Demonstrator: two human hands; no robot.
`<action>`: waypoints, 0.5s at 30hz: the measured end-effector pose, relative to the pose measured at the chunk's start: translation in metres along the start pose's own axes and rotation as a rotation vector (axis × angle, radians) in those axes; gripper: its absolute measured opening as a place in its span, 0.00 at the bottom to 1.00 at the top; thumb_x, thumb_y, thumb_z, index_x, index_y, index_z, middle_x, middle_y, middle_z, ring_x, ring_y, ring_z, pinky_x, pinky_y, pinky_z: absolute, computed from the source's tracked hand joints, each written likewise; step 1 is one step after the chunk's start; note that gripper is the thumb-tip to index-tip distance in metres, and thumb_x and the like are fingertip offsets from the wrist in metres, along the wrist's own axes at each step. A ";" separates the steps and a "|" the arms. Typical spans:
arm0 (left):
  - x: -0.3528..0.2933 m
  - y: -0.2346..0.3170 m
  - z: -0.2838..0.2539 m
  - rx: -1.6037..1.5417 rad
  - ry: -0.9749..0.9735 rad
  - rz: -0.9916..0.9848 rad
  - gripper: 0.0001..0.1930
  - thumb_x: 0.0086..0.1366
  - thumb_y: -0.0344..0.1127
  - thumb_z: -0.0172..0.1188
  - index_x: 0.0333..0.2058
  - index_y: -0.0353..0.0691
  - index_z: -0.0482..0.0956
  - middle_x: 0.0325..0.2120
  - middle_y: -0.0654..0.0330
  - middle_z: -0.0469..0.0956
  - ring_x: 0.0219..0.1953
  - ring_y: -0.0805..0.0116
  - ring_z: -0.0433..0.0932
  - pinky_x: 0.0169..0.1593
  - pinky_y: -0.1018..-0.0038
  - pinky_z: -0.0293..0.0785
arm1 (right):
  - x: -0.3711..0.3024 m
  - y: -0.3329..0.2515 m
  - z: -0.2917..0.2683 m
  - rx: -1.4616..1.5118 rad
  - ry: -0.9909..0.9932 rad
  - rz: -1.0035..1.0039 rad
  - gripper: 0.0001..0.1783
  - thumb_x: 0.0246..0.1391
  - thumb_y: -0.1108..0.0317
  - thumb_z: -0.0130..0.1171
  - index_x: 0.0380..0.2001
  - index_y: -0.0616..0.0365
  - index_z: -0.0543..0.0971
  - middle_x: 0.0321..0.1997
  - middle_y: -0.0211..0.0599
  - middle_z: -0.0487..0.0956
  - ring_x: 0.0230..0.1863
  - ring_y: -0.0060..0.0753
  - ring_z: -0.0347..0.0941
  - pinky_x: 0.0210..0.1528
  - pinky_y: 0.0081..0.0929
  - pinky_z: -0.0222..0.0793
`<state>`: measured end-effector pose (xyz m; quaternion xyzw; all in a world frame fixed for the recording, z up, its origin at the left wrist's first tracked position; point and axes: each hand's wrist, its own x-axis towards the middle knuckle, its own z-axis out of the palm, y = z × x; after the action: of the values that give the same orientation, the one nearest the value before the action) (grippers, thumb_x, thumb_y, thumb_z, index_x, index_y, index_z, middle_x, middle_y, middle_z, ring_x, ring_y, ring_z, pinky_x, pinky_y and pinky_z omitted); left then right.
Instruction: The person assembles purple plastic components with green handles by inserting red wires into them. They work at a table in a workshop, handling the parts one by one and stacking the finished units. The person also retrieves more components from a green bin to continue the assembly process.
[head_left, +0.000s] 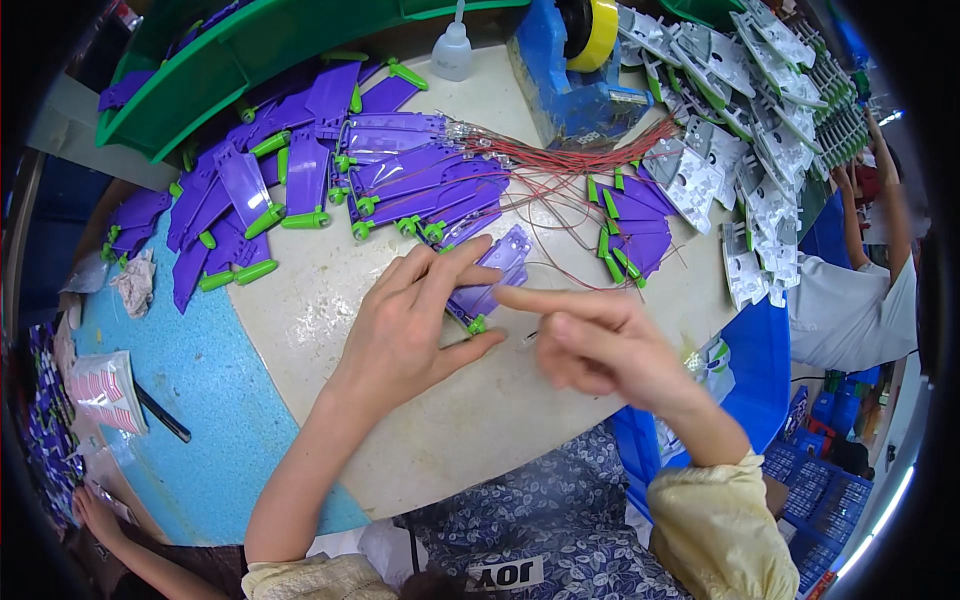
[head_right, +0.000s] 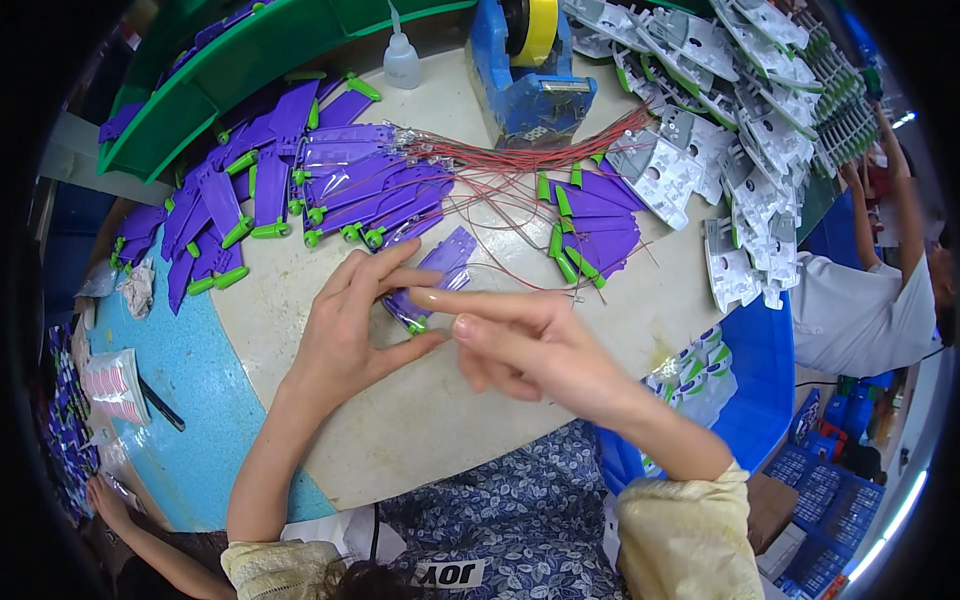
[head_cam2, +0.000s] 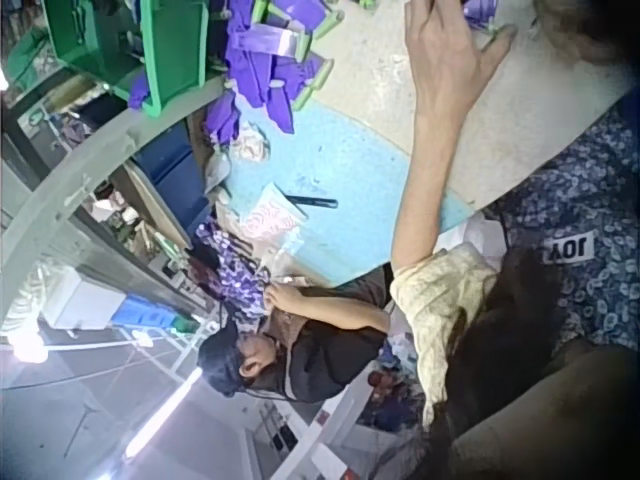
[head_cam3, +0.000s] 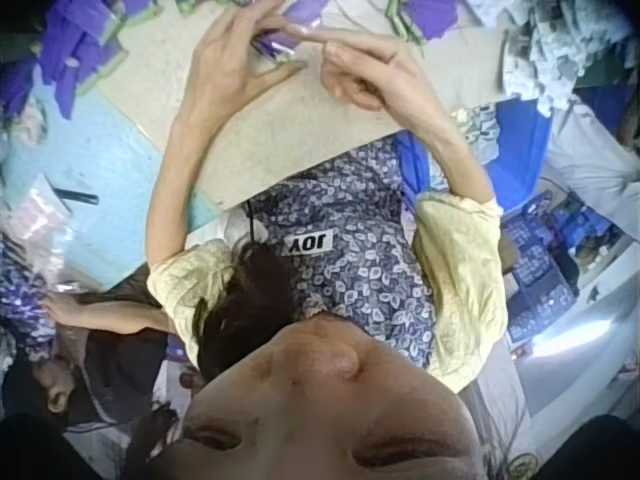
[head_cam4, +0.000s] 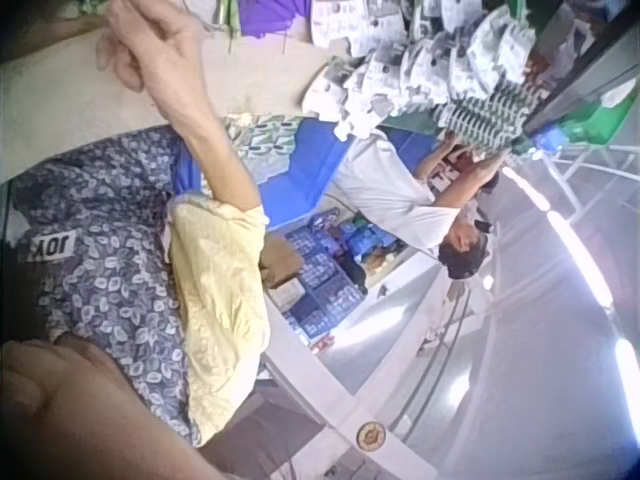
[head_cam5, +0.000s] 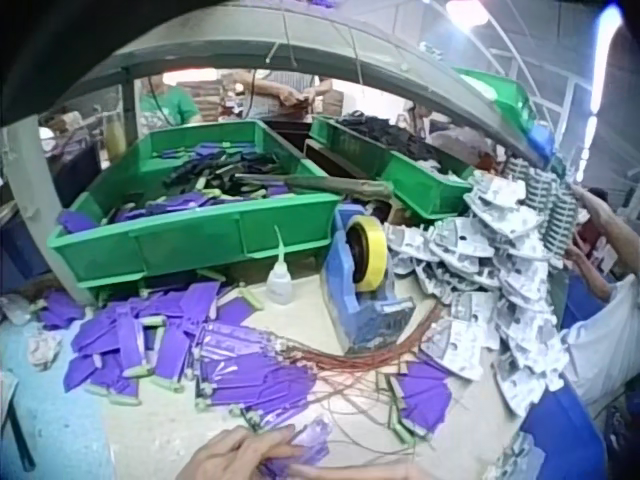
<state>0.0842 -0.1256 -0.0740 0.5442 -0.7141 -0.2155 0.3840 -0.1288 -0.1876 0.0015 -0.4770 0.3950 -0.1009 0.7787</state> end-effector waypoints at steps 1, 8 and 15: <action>-0.001 0.001 0.000 -0.007 0.002 -0.010 0.41 0.48 0.36 0.76 0.61 0.38 0.68 0.45 0.62 0.84 0.40 0.60 0.74 0.47 0.66 0.74 | 0.005 0.012 -0.001 -0.012 -0.015 -0.003 0.24 0.71 0.55 0.50 0.64 0.56 0.74 0.19 0.26 0.72 0.15 0.09 0.56 0.18 0.14 0.50; 0.000 -0.001 0.001 -0.001 0.023 0.016 0.39 0.48 0.34 0.76 0.60 0.37 0.69 0.42 0.60 0.83 0.40 0.60 0.76 0.45 0.66 0.74 | 0.019 0.026 0.005 -0.220 0.011 0.047 0.24 0.74 0.56 0.46 0.66 0.51 0.72 0.17 0.27 0.72 0.16 0.12 0.61 0.20 0.17 0.57; -0.018 0.010 0.016 0.217 0.250 0.123 0.21 0.46 0.27 0.76 0.40 0.32 0.81 0.40 0.51 0.78 0.37 0.58 0.79 0.37 0.69 0.79 | 0.021 0.032 0.014 -0.555 0.188 -0.158 0.22 0.67 0.65 0.53 0.62 0.58 0.76 0.20 0.38 0.78 0.20 0.23 0.71 0.26 0.27 0.69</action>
<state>0.0673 -0.1077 -0.0824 0.5604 -0.7117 -0.0442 0.4213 -0.1119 -0.1731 -0.0330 -0.6896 0.4392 -0.0931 0.5683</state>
